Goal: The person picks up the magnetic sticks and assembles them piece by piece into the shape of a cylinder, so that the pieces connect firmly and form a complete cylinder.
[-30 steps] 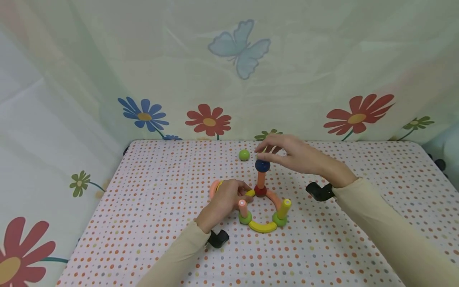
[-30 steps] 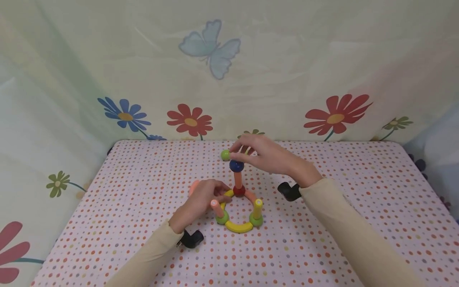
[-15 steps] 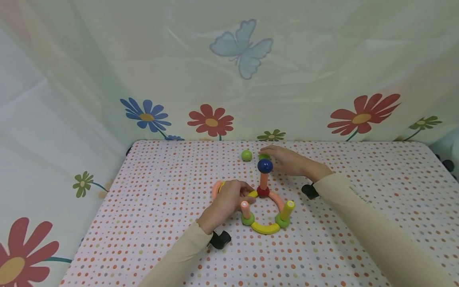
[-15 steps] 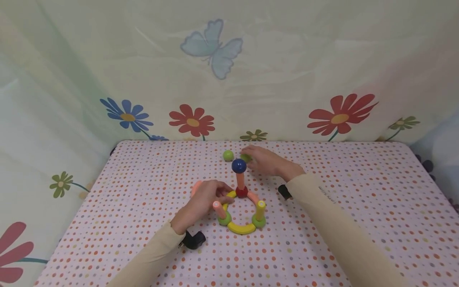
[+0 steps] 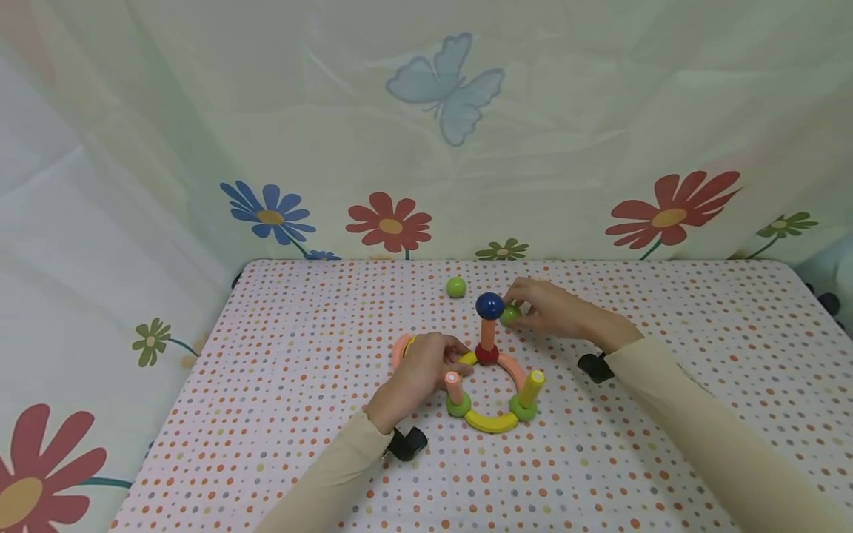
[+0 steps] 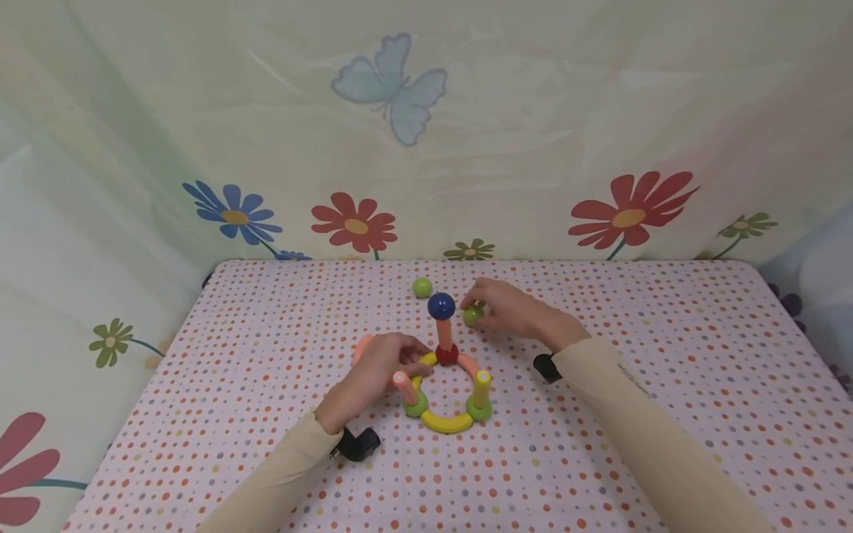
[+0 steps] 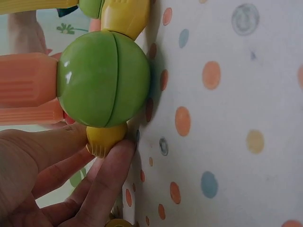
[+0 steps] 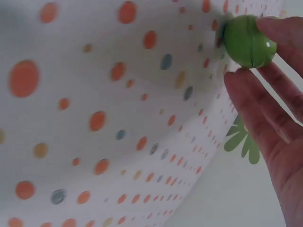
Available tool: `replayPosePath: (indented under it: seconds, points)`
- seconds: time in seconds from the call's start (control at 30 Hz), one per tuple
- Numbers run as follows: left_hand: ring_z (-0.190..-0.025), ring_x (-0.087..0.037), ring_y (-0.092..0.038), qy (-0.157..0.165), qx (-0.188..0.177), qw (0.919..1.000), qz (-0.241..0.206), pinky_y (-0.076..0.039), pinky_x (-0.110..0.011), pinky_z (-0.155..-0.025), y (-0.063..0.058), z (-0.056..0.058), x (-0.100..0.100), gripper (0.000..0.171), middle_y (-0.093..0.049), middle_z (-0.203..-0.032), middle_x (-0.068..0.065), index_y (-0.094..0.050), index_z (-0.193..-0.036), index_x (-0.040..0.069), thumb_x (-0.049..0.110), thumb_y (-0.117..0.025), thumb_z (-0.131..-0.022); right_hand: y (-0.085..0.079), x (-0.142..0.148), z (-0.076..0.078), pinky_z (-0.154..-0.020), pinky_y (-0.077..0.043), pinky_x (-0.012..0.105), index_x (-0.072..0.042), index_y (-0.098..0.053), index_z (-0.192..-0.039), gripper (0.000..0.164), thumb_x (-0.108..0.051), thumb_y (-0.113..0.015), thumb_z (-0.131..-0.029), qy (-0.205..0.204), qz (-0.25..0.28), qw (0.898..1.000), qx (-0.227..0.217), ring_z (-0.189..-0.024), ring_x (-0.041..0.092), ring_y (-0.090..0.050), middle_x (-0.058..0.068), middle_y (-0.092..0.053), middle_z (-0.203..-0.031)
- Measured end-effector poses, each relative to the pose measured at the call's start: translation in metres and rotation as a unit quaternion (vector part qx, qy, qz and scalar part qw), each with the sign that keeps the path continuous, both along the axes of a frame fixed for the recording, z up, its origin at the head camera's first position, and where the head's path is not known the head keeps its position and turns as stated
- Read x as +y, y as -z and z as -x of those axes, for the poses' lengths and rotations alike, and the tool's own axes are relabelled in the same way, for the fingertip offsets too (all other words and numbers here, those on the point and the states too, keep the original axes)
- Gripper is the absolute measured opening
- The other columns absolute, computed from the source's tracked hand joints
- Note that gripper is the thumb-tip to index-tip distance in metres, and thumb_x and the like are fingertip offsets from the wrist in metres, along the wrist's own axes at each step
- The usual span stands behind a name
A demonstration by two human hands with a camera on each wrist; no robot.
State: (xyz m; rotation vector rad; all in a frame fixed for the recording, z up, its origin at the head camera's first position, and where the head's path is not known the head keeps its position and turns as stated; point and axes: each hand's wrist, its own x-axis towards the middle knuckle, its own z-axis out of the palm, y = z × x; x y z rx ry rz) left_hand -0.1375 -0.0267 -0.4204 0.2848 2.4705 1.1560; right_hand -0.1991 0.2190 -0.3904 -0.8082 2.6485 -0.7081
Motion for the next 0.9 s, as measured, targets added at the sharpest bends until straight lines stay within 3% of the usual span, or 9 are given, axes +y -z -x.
replayPosePath:
  seconds: [0.13,0.37,0.57,0.73,0.9]
  points:
    - [-0.075,-0.012,-0.055,-0.005,-0.004,1.0,-0.001,-0.044,-0.021,-0.065,0.0,0.001,0.0,0.027,-0.063,-0.086,0.0,-0.078,-0.112,0.004,0.01,-0.087,-0.087,0.003,0.006,-0.008,-0.086,-0.06,0.04,0.002,-0.074,-0.115,0.024,0.001,-0.077,-0.092,-0.005,0.004,1.0,0.002,-0.103,0.028,-0.066,0.011,-0.065,-0.11]
    - [-0.077,-0.013,-0.055,-0.001,0.0,1.0,0.001,-0.044,-0.021,-0.065,-0.001,0.0,0.001,0.025,-0.063,-0.086,-0.001,-0.078,-0.111,0.003,0.01,-0.086,-0.088,0.017,0.016,-0.017,-0.082,-0.061,0.036,0.004,-0.073,-0.113,0.029,0.003,-0.083,-0.086,0.013,0.025,0.999,0.046,-0.096,0.026,-0.066,0.011,-0.061,-0.106]
    - [-0.077,-0.012,-0.056,0.006,0.016,0.9999,0.0,-0.044,-0.02,-0.065,0.001,-0.001,0.002,0.024,-0.065,-0.086,0.0,-0.078,-0.111,0.002,0.009,-0.084,-0.089,0.024,0.021,-0.022,-0.08,-0.06,0.039,0.005,-0.072,-0.116,0.035,-0.001,-0.085,-0.084,0.059,0.037,0.995,0.073,-0.094,0.025,-0.065,0.013,-0.064,-0.106]
    - [-0.077,-0.012,-0.055,0.006,0.012,0.9999,0.001,-0.044,-0.02,-0.065,0.001,0.0,0.002,0.026,-0.064,-0.086,0.0,-0.078,-0.112,0.002,0.01,-0.086,-0.088,-0.002,0.024,-0.037,-0.085,-0.061,0.044,0.007,-0.069,-0.12,0.035,0.002,-0.081,-0.087,0.075,0.103,0.989,0.072,-0.101,0.033,-0.069,0.018,-0.068,-0.115]
    - [-0.077,-0.012,-0.055,0.006,0.006,0.9999,0.014,-0.043,-0.021,-0.066,-0.001,0.001,0.001,0.027,-0.062,-0.085,0.001,-0.079,-0.111,0.005,0.012,-0.087,-0.087,-0.046,0.027,-0.057,-0.084,-0.062,0.038,-0.003,-0.072,-0.12,0.035,0.0,-0.084,-0.087,0.041,0.151,0.985,0.078,-0.099,0.023,-0.068,0.008,-0.067,-0.116]
